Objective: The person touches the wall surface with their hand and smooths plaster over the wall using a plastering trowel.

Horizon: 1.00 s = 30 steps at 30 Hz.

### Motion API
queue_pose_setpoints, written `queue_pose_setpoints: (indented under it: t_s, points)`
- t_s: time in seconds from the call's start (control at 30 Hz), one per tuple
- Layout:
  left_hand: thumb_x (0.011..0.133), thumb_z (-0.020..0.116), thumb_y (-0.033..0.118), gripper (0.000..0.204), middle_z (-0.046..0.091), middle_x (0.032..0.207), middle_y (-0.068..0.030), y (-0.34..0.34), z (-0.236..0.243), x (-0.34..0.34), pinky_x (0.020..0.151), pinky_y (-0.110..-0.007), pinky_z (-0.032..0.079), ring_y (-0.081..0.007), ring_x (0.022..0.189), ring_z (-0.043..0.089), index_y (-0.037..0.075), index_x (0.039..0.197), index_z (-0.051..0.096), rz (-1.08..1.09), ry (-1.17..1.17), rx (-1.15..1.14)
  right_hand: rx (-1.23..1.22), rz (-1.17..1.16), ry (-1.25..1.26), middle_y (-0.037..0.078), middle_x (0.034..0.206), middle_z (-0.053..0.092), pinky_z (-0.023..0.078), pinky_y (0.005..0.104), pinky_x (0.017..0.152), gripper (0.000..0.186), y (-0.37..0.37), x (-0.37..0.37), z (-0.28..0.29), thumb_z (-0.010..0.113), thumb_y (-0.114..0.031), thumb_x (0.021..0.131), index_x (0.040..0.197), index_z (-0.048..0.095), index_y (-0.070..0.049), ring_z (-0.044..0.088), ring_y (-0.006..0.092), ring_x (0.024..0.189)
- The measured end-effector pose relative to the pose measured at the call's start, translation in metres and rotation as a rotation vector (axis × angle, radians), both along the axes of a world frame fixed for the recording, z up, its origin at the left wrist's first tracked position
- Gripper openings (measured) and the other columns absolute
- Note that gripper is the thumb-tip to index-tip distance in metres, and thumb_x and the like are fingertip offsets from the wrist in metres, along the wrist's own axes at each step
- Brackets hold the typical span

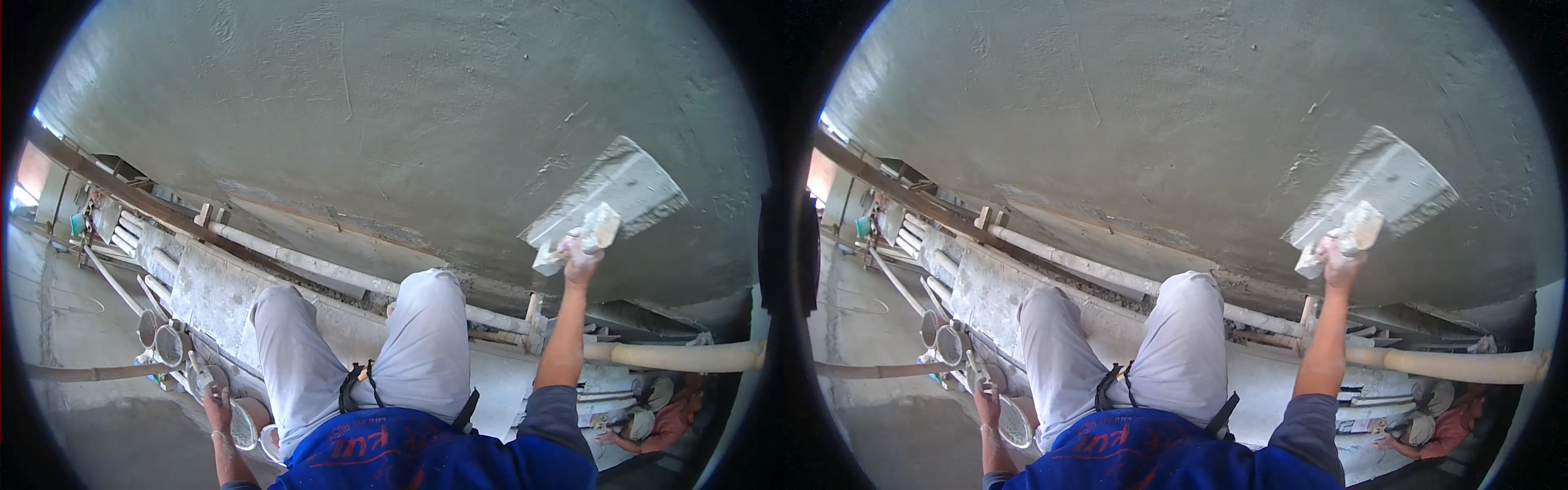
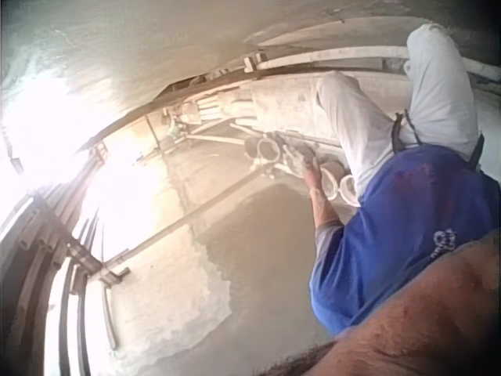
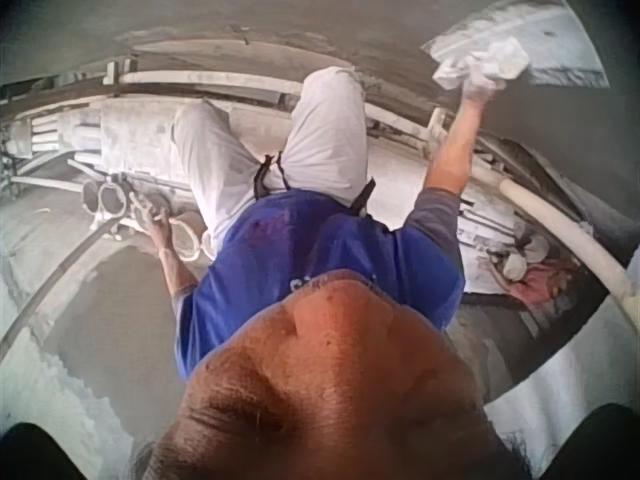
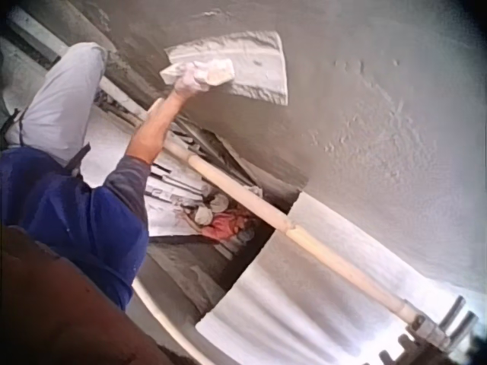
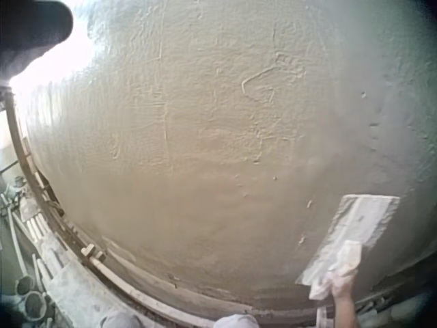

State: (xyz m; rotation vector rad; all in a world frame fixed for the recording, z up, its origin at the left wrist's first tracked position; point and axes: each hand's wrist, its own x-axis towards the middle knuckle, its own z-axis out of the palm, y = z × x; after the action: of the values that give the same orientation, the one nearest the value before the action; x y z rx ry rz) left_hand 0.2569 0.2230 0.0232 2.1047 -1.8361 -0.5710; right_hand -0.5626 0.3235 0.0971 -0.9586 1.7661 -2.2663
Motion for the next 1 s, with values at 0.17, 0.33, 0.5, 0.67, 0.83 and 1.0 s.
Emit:
queue_pose_setpoints:
  t_s: [0.17,0.33,0.5,0.67,0.83,1.0]
  points:
    - [0.081,0.066,0.005,0.034,0.060,0.087,-0.0169,0.009,-0.010,-0.003,0.071,-0.038,0.048,-0.0305,0.080,0.061,-0.003,0.110,0.053,-0.118,-0.042,-0.040,0.184,-0.176,0.095,0.005,0.075,0.061,0.049,0.0283,0.058,0.009,0.050,-0.004,-0.013,0.061,0.002,0.079,0.088,0.060,0.001,0.058,0.0128,0.063]
    - [0.081,0.065,0.005,0.034,0.061,0.088,-0.0173,-0.015,-0.032,-0.011,0.070,-0.037,0.048,-0.0301,0.077,0.060,-0.003,0.111,0.052,-0.165,-0.002,-0.069,0.769,-0.217,0.758,0.018,0.074,0.067,0.053,0.0419,0.064,0.023,0.023,0.030,-0.027,0.078,-0.019,0.061,0.072,0.066,-0.003,0.066,0.0354,0.067]
    - [0.082,0.066,0.009,0.036,0.061,0.088,-0.0177,-0.034,-0.030,-0.046,0.065,-0.036,0.049,-0.0281,0.075,0.061,0.000,0.114,0.052,-0.174,0.106,-0.069,1.041,-0.181,1.036,0.019,0.070,0.065,0.050,0.0480,0.064,0.019,-0.008,0.029,0.014,0.067,-0.022,0.066,0.071,0.067,-0.004,0.064,0.0377,0.069]
    - [0.084,0.065,0.014,0.036,0.062,0.090,-0.0175,-0.049,-0.050,-0.041,0.063,-0.035,0.048,-0.0265,0.072,0.061,0.000,0.116,0.052,-0.226,0.125,-0.089,0.960,-0.457,1.094,0.017,0.069,0.066,0.052,0.0445,0.059,0.022,0.000,0.018,0.164,0.073,-0.019,0.064,0.076,0.065,-0.002,0.065,0.0374,0.064]
    - [0.086,0.063,0.012,0.038,0.060,0.089,-0.0141,-0.097,-0.049,-0.056,0.059,-0.033,0.045,-0.0223,0.061,0.053,0.001,0.120,0.050,-0.266,0.199,-0.232,0.613,-0.493,0.982,0.012,0.077,0.069,0.052,0.0361,0.068,0.024,0.020,-0.004,0.306,0.072,-0.013,0.074,0.092,0.067,0.001,0.067,0.0231,0.072]
    - [0.088,0.060,0.009,0.035,0.060,0.090,-0.0125,-0.123,-0.046,-0.070,0.059,-0.031,0.045,-0.0177,0.061,0.053,-0.001,0.120,0.050,-0.205,0.313,-0.270,0.315,-0.424,0.737,0.003,0.072,0.060,0.044,0.0245,0.051,0.012,0.098,0.012,0.398,0.070,-0.008,0.080,0.090,0.064,-0.003,0.054,0.0091,0.059]
